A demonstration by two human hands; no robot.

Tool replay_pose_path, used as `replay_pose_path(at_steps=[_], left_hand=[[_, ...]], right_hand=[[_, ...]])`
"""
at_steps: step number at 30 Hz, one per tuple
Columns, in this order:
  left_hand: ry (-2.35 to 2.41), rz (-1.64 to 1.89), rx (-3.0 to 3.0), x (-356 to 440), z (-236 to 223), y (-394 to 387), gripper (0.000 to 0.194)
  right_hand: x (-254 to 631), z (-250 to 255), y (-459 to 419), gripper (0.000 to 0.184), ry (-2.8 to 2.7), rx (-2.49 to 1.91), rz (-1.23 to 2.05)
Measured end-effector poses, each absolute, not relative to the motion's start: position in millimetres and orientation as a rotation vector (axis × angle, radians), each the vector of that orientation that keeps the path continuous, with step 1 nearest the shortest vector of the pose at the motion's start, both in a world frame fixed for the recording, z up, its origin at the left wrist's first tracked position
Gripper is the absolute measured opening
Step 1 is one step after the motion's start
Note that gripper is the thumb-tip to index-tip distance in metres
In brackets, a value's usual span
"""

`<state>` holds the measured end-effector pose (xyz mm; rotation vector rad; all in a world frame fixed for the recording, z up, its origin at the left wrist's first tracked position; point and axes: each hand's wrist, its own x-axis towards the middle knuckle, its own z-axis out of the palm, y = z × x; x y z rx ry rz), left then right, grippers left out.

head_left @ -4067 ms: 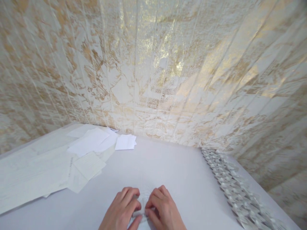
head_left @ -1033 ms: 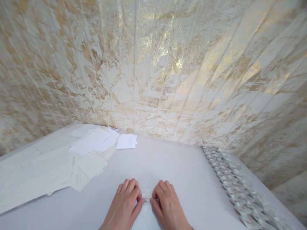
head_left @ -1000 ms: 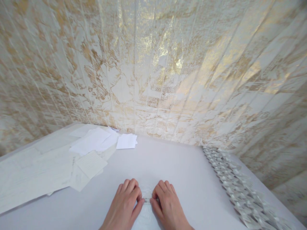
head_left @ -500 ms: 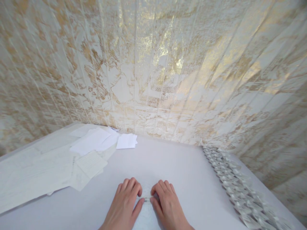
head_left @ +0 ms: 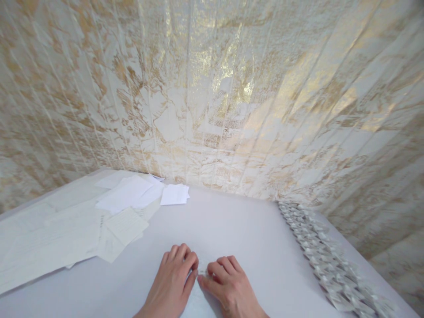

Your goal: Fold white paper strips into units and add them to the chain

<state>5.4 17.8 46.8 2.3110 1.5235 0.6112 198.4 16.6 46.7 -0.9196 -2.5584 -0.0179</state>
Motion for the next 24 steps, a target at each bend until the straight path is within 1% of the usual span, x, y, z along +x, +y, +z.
replay_pose_path(at_steps=[4, 7, 10, 13, 18, 21, 24], left_hand=[[1.517, 0.638, 2.304, 5.6, 46.7, 17.6, 0.015], [1.509, 0.653, 2.303, 5.1, 47.1, 16.6, 0.015], [1.518, 0.668, 2.299, 5.1, 48.8, 15.7, 0.015], [1.526, 0.679, 2.295, 5.8, 50.1, 16.3, 0.016], [1.521, 0.685, 2.327, 4.2, 51.2, 17.2, 0.015], [1.496, 0.688, 2.361, 2.3, 54.1, 13.5, 0.018], [1.443, 0.652, 2.441, 3.1, 56.2, 9.6, 0.015]], right_hand=[[218.8, 33.0, 12.7, 0.024, -2.525, -0.952, -0.037], [241.6, 26.9, 8.4, 0.034, -2.505, -1.042, -0.046], [255.9, 32.0, 1.5, 0.047, -2.512, -1.152, -0.071], [250.8, 43.7, -3.4, 0.055, -2.399, -1.226, -0.062], [210.9, 56.1, 2.0, 0.055, -2.277, -1.234, 0.119], [190.1, 51.5, 7.4, 0.038, -2.303, -1.247, 0.095], [183.2, 42.3, 10.3, 0.034, -2.263, -1.232, 0.122]])
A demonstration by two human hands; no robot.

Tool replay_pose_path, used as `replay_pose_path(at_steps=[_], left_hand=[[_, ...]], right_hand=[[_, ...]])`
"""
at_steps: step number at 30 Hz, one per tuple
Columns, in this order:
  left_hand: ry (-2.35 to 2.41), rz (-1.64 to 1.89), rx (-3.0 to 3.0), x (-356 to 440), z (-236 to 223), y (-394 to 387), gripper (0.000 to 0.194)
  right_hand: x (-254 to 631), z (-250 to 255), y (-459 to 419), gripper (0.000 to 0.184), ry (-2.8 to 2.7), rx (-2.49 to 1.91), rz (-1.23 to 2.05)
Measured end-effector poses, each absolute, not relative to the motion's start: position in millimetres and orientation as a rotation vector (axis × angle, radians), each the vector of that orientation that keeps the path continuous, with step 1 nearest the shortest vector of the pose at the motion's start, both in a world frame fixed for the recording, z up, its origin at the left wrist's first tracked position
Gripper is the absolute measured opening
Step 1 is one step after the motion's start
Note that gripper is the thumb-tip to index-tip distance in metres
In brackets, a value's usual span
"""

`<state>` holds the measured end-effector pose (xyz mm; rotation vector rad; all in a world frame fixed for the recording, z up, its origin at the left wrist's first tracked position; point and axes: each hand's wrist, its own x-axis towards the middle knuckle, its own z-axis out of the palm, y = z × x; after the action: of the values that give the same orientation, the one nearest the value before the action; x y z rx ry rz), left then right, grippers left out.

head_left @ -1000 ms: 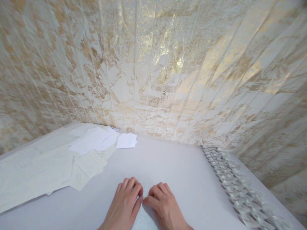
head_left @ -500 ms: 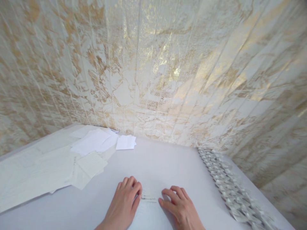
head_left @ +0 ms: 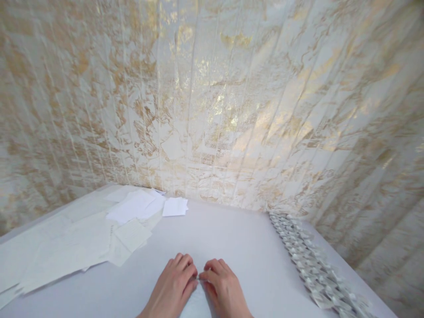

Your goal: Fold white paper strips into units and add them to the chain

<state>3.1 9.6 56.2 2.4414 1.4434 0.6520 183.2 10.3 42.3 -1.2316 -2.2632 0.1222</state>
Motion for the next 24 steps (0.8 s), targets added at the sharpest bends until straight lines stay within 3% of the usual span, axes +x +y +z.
replay_pose_path(at_steps=[7, 19, 24], left_hand=[[1.422, 0.611, 2.588, 9.3, 50.0, 16.5, 0.025], [1.319, 0.789, 2.527, 1.9, 41.1, 18.1, 0.017], [1.415, 0.789, 2.732, 5.5, 40.5, 16.3, 0.023]], right_hand=[[190.5, 26.8, 14.0, 0.035, -2.201, -1.174, 0.187], [192.4, 21.9, 15.7, 0.029, -2.158, -1.120, 0.241], [187.8, 25.5, 13.5, 0.026, -2.249, -1.160, 0.164]])
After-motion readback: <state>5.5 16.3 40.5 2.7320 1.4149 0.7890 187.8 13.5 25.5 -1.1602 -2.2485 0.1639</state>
